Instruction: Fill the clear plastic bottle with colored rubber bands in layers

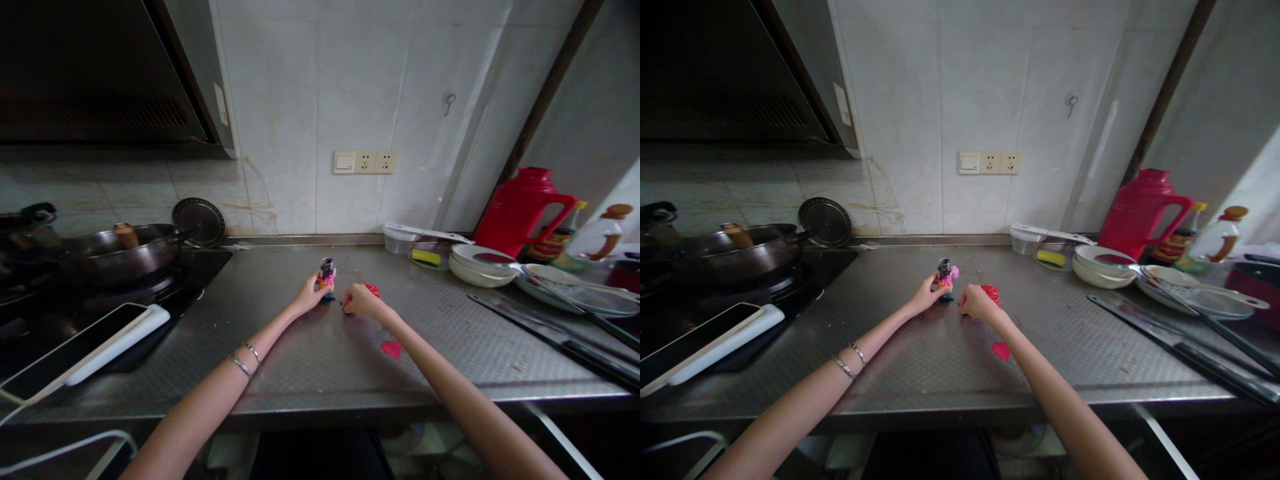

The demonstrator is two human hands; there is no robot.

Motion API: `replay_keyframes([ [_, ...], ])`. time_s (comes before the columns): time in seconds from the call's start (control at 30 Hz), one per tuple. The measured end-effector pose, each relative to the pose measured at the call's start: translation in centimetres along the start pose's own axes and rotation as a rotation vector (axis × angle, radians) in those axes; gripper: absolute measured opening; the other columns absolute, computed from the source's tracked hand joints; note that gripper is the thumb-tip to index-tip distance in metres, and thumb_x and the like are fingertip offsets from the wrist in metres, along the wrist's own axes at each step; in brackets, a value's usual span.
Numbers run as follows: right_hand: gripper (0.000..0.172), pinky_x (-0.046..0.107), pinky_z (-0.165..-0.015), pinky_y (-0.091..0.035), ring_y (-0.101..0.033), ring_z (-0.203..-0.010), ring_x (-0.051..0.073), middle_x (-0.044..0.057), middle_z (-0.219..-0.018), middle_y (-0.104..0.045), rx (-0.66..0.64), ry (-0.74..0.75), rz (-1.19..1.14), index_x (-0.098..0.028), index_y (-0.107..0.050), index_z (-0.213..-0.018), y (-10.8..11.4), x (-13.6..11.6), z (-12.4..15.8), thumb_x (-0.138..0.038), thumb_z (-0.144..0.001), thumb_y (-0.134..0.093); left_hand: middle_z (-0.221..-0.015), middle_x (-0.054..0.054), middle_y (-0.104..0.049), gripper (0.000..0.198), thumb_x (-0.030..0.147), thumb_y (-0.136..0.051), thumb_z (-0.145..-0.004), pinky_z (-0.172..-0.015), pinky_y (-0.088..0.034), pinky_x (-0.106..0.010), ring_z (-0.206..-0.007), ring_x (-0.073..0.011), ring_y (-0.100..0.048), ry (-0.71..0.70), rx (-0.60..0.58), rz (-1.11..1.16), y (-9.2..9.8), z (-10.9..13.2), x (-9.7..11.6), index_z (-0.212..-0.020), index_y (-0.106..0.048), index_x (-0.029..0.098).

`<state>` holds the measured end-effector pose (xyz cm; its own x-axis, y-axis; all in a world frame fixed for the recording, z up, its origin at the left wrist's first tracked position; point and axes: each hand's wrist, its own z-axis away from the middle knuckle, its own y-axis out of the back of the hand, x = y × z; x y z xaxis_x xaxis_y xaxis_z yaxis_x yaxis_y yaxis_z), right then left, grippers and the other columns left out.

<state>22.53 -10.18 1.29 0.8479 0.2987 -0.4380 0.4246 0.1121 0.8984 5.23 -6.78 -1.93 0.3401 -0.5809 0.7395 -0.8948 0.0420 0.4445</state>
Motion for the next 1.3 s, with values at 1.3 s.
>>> replay_keyframes([
  [1.3, 0.03, 0.02, -0.073, -0.04, -0.056, -0.08, 0.013, 0.006, -0.084, -0.064, 0.511, 0.364, -0.202, -0.015, -0.068, -0.079, 5.8, -3.6, -3.8, -0.033, -0.081, -0.044, -0.098, -0.006, -0.061, 0.035, 0.026, -0.058, -0.074, -0.082, -0.042, -0.029, -0.088, -0.0163, -0.055, 0.038, -0.019, 0.043, 0.1, 0.0, 0.3, -0.107, -0.052, 0.017],
])
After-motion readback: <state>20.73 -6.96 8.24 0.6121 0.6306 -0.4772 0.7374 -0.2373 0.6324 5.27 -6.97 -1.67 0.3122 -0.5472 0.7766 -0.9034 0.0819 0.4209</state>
